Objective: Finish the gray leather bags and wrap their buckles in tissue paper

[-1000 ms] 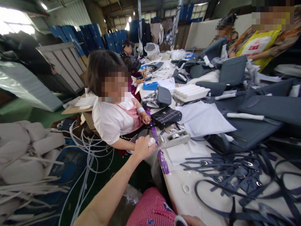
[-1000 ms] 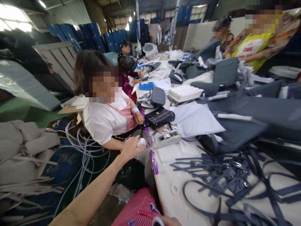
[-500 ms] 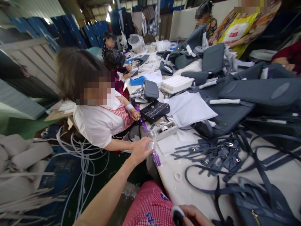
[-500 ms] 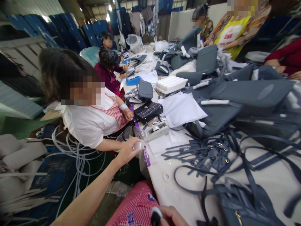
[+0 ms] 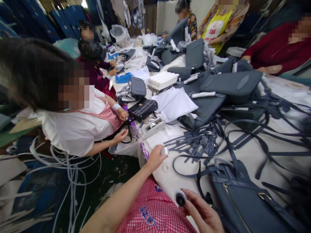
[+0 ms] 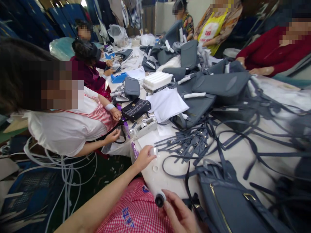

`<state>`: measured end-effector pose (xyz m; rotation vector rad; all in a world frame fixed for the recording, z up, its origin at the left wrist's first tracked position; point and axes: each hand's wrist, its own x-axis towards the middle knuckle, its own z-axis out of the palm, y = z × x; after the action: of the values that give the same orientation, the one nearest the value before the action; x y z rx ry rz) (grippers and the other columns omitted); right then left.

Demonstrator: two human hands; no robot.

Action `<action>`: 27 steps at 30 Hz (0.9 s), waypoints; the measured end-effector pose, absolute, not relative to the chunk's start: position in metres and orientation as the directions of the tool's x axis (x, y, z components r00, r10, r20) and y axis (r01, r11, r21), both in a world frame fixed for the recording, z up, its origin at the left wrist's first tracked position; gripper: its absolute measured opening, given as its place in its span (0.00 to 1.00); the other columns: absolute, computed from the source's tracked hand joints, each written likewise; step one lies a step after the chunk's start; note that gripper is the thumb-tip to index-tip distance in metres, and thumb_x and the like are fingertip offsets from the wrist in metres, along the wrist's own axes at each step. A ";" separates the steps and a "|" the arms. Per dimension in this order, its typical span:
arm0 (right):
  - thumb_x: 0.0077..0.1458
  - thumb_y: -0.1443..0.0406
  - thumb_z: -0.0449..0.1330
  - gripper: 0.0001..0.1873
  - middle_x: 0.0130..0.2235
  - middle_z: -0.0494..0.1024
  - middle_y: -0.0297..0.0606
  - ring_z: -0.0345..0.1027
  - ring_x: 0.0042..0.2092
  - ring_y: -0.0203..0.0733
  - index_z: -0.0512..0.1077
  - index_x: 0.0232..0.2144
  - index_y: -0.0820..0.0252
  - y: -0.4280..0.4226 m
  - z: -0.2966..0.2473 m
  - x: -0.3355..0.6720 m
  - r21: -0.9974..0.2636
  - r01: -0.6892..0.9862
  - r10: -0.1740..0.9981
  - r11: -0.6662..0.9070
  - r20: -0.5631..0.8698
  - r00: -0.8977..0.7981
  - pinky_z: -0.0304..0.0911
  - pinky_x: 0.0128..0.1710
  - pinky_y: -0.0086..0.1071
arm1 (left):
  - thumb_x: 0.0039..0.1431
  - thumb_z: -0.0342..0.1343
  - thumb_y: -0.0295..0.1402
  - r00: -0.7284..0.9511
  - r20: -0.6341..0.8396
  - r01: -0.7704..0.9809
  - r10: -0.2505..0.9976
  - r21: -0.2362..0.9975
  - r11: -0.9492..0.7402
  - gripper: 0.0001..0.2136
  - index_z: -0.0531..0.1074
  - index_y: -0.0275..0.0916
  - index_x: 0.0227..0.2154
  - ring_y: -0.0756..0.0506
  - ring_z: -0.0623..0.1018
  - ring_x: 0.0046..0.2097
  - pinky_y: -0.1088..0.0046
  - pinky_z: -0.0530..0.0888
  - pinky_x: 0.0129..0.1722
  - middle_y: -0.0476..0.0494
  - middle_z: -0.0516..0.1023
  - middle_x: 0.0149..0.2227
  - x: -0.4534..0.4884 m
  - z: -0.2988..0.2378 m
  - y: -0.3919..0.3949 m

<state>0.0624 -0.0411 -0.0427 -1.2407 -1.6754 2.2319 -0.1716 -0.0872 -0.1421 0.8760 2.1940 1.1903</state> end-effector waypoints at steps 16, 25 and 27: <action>0.56 0.60 0.60 0.09 0.36 0.79 0.40 0.75 0.36 0.41 0.75 0.39 0.57 -0.045 -0.048 0.047 -0.958 0.203 0.698 0.201 -0.006 -0.716 0.73 0.36 0.30 | 0.54 0.59 0.39 -0.230 -0.436 -0.430 0.870 0.848 0.311 0.11 0.70 0.35 0.32 0.50 0.75 0.30 0.75 0.71 0.30 0.48 0.74 0.29 -0.096 -0.043 -0.139; 0.58 0.64 0.59 0.19 0.50 0.76 0.44 0.75 0.45 0.44 0.70 0.52 0.54 -0.049 -0.051 0.055 -0.918 0.141 0.624 0.371 0.134 -0.770 0.75 0.39 0.33 | 0.46 0.67 0.33 -0.270 -0.420 -0.659 0.866 0.736 0.152 0.13 0.74 0.35 0.35 0.50 0.76 0.32 0.74 0.72 0.35 0.47 0.78 0.32 -0.084 -0.029 -0.154; 0.58 0.64 0.58 0.21 0.51 0.77 0.44 0.74 0.49 0.46 0.69 0.54 0.55 -0.051 -0.052 0.057 -0.899 0.143 0.570 0.414 0.134 -0.811 0.73 0.46 0.36 | 0.47 0.66 0.34 -0.204 -0.434 -0.680 0.877 0.708 0.192 0.12 0.75 0.36 0.35 0.51 0.75 0.29 0.74 0.72 0.33 0.48 0.78 0.30 -0.083 -0.025 -0.157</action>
<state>0.0568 -0.0506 -0.0521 -0.6082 -2.2526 1.3716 -0.0831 -0.1571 -0.0249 0.2473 1.0522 1.4397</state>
